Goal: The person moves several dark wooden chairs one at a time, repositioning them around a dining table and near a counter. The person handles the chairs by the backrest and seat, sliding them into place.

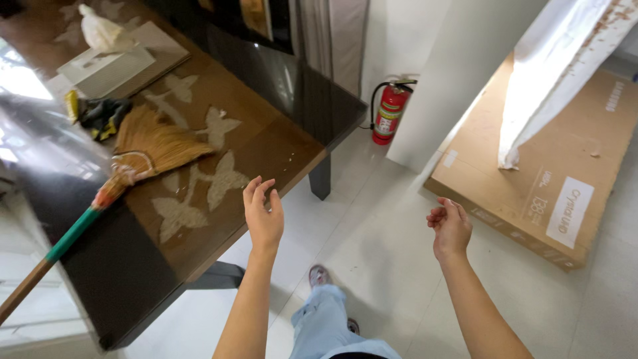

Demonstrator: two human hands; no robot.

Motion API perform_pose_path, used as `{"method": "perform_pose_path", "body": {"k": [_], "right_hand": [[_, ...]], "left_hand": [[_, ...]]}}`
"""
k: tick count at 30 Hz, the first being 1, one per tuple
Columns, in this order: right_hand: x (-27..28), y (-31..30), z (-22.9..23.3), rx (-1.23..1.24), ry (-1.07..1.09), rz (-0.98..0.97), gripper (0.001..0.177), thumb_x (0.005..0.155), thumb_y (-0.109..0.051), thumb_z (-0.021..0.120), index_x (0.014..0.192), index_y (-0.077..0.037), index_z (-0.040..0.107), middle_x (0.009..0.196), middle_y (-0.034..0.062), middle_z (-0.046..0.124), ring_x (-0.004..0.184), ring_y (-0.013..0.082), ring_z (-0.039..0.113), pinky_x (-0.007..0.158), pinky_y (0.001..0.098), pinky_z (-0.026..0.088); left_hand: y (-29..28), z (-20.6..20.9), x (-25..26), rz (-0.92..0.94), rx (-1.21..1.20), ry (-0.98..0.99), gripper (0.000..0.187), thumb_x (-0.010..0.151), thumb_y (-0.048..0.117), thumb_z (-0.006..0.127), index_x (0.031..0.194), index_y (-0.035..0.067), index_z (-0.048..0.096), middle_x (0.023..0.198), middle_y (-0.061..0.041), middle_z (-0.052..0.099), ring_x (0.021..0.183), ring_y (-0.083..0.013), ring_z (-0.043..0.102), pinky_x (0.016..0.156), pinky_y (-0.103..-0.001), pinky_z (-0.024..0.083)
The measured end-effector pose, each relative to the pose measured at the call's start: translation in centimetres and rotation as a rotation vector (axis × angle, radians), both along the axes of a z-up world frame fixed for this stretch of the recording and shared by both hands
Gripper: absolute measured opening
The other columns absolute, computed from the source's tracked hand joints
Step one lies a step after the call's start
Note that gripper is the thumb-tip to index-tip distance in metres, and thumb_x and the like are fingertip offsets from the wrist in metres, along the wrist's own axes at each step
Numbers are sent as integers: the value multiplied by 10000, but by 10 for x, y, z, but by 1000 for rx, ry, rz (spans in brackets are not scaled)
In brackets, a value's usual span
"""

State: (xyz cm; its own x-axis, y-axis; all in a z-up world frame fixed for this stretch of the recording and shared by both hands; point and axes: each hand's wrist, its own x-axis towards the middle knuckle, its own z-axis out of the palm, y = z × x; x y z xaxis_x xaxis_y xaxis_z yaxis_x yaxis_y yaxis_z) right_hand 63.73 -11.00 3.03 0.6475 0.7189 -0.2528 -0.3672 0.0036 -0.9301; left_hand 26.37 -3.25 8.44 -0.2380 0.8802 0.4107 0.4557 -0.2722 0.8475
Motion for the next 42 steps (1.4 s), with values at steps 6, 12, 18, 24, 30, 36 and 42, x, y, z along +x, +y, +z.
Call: {"method": "perform_pose_path", "body": {"k": [6, 12, 18, 24, 30, 36, 42], "right_hand": [[25, 15, -24, 14, 0, -36, 198, 1057, -219, 537, 1042, -54, 645, 759, 41, 614, 656, 168, 587, 593, 307, 461], [38, 57, -27, -31, -19, -62, 192, 1049, -207, 544, 1028, -46, 646, 745, 39, 614, 646, 167, 584, 587, 309, 457], [37, 126, -40, -57, -73, -36, 209, 1042, -210, 552, 1029, -32, 661, 714, 53, 609, 614, 165, 576, 556, 305, 445], [23, 202, -46, -128, -145, 28, 217, 1038, -189, 560, 1029, -3, 672, 740, 62, 630, 624, 154, 588, 560, 295, 451], [10, 256, -39, -104, -158, 119, 226, 1033, -181, 544, 1053, -1, 680, 748, 58, 635, 646, 136, 597, 587, 283, 465], [11, 285, -50, -155, -264, 177, 234, 1032, -187, 556, 1034, 2, 693, 758, 67, 641, 650, 154, 606, 589, 286, 469], [18, 306, -61, -175, -296, 227, 225, 1033, -186, 560, 1040, -5, 693, 759, 69, 649, 662, 148, 612, 589, 285, 467]], "left_hand": [[38, -12, 27, -51, -43, -25, 221, 969, 89, 624, 1174, 73, 705, 1426, -127, 540, 1243, -278, 579, 973, -379, 500], [92, -21, 44, -106, -123, -49, 214, 976, 102, 614, 1170, 84, 702, 1429, -109, 542, 1147, -248, 595, 903, -351, 505], [164, -24, 55, -143, -203, -66, 226, 976, 117, 605, 1184, 91, 691, 1429, -91, 540, 1042, -214, 621, 805, -314, 524], [234, -25, 62, -188, -102, -9, 216, 986, 91, 620, 1186, 71, 697, 1415, -105, 542, 1098, -203, 609, 848, -303, 530], [286, -21, 61, -215, -273, -92, 242, 963, 85, 605, 1187, 92, 695, 1421, -64, 543, 918, -210, 607, 798, -301, 528], [313, -23, 54, -197, -115, -8, 234, 967, 74, 624, 1189, 93, 696, 1403, -85, 557, 1107, -219, 612, 857, -316, 529], [319, -26, 47, -160, -93, -3, 224, 965, 73, 626, 1177, 85, 698, 1405, -91, 566, 1129, -224, 619, 882, -319, 525]]}}
